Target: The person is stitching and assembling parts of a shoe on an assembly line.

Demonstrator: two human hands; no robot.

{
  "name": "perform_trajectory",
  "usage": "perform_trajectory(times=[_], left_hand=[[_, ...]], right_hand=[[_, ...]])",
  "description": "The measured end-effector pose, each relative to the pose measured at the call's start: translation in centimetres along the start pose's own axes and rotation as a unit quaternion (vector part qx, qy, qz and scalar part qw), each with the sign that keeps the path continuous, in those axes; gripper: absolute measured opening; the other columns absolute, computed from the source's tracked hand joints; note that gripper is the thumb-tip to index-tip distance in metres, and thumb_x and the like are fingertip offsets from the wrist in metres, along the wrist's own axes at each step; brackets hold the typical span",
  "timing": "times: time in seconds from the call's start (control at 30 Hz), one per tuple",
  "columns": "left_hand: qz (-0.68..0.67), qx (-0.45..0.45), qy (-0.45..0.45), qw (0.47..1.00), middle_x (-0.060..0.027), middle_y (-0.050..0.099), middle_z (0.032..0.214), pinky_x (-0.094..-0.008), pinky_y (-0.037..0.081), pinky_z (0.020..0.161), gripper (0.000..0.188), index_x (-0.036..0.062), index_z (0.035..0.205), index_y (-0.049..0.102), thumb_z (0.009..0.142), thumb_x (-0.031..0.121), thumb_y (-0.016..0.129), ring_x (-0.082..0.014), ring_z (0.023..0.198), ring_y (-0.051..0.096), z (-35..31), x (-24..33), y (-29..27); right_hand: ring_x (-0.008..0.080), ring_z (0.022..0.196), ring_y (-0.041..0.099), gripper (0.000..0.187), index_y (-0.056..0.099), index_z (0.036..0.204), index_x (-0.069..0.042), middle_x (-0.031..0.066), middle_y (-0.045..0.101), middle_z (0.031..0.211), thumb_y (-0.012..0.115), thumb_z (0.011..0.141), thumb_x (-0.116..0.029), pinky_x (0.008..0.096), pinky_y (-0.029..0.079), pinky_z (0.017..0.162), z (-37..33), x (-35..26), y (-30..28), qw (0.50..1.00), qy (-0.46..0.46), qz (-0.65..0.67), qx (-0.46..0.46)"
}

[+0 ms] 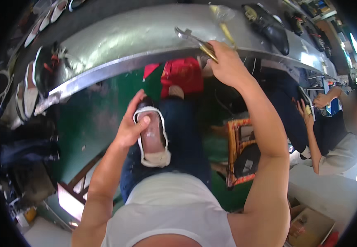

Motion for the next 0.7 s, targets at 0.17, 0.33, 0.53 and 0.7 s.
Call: perform_trajectory(times=[0.17,0.33,0.53,0.7], left_hand=[[0.157,-0.039,0.020,0.987,-0.0212,0.018,0.159,-0.0456,0.013,0.120,0.068,0.0115,0.150,0.035,0.096,0.046,0.059,-0.0348,0.150,0.015,-3.2,-0.8,-1.4],[0.145,-0.081,0.019,0.986,-0.0187,0.013,0.162,-0.0449,0.014,0.120,0.068,0.0124,0.152,0.032,0.100,0.053,0.049,-0.0321,0.151,0.011,-3.9,-0.2,-0.6],[0.169,-0.104,0.004,0.980,-0.0156,0.028,0.158,-0.0393,0.021,0.119,0.061,0.0079,0.151,0.033,0.103,0.041,0.049,-0.0276,0.147,0.025,-3.5,-0.8,0.4],[0.143,-0.086,-0.028,0.986,-0.0139,0.048,0.146,-0.0346,0.033,0.113,0.049,0.0039,0.143,0.046,0.102,0.027,0.055,-0.0223,0.135,0.044,-2.4,-3.0,-0.4]], right_hand=[[0.0137,0.076,0.063,0.025,0.058,0.115,-0.003,0.0058,0.066,0.087,0.060,0.095,-0.019,0.0331,0.052,0.075,-14.0,-8.6,6.4,0.847,0.204,0.434,-0.230],[0.0091,0.077,0.061,0.030,0.058,0.123,-0.004,0.0032,0.068,0.093,0.060,0.098,-0.021,0.0304,0.051,0.072,-22.7,-14.3,12.5,0.712,0.269,0.557,-0.332],[0.0134,0.095,0.061,0.030,0.058,0.121,-0.002,0.0051,0.063,0.103,0.060,0.099,-0.022,0.0335,0.052,0.084,-20.7,-14.5,12.8,0.642,0.305,0.620,-0.332],[0.0137,0.081,0.063,0.024,0.059,0.111,-0.003,0.0042,0.062,0.089,0.058,0.100,-0.024,0.0306,0.054,0.067,-20.8,-12.1,14.4,0.642,0.316,0.557,-0.422]])
Point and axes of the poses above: each hand's wrist, its own z-axis towards the middle knuckle, its own y-axis out of the palm, x = y × z, the point moved 10 cm from there along z, towards the middle knuckle
